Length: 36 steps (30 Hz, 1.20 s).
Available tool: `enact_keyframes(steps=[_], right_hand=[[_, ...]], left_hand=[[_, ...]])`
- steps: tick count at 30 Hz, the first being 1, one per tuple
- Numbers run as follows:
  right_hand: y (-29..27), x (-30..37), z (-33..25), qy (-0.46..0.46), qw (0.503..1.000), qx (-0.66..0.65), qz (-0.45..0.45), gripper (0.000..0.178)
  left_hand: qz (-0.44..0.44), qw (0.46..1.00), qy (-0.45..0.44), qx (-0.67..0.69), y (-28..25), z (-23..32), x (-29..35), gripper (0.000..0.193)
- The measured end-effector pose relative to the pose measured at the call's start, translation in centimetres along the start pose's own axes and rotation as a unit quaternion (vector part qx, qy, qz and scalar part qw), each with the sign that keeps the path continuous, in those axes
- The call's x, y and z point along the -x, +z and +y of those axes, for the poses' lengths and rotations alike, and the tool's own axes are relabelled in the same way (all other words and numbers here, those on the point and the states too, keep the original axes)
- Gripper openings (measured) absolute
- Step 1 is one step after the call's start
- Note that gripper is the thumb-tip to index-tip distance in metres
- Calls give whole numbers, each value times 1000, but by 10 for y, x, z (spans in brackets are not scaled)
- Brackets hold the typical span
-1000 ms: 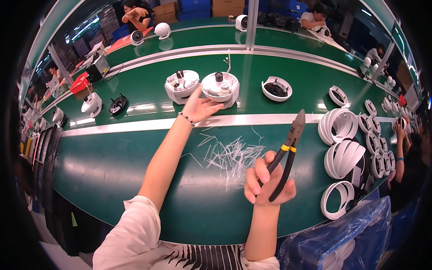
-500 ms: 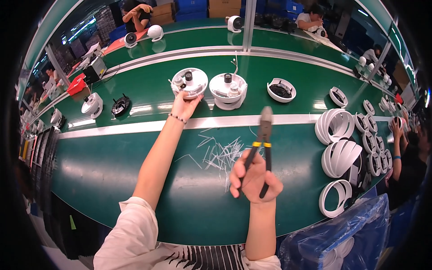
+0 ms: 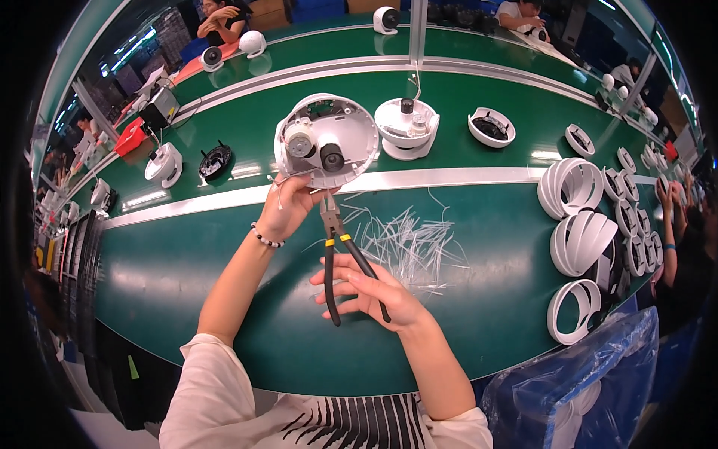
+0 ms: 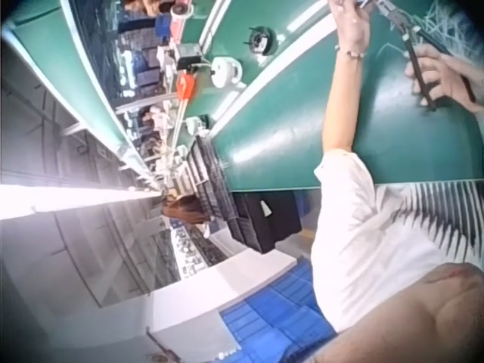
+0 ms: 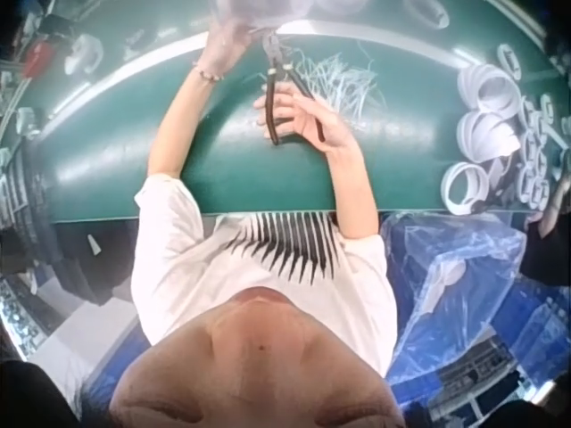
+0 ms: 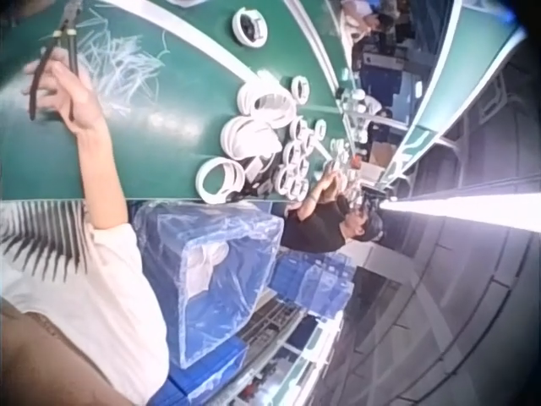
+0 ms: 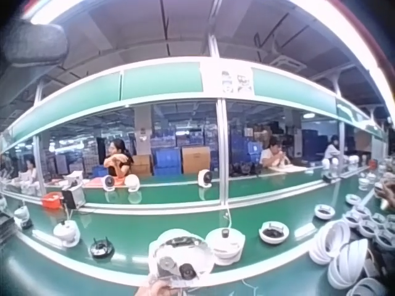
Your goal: The recorder is assembling dome-style security cameras on a production line, using pliers to trim wires and fitting the internal camera components into white plastic housings.
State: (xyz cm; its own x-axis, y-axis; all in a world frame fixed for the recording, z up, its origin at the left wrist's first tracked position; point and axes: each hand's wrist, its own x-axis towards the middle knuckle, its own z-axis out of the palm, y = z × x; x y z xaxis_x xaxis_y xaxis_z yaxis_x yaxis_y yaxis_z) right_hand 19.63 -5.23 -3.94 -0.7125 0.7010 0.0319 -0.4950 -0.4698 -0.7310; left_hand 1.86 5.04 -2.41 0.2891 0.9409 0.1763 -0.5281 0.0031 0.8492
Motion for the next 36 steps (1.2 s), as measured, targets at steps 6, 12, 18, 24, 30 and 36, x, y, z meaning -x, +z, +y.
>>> enact_keyframes(steps=[6,12,18,24,30,36], right_hand=[[1,-4,7,-52,997,-54,-36,65],[-5,-1,1,-49,985,-128,-105,58],[-5,-1,1,-40,979,-164,-117,61],[-12,-4,10,-70,971,-206,-100,57],[-6,-1,11,-67,965,-247,-58,50],[-5,1,19,-68,965,-250,-38,51]], left_hand=[[-14,1000,4,-18,15,-11,14,50],[12,996,36,-78,33,-13,24,51],[-1,993,64,-102,34,-21,27,52],[3,994,50,-99,39,-18,28,51],[-36,993,87,-73,41,-26,30,49],[43,992,84,-80,45,-31,28,47]])
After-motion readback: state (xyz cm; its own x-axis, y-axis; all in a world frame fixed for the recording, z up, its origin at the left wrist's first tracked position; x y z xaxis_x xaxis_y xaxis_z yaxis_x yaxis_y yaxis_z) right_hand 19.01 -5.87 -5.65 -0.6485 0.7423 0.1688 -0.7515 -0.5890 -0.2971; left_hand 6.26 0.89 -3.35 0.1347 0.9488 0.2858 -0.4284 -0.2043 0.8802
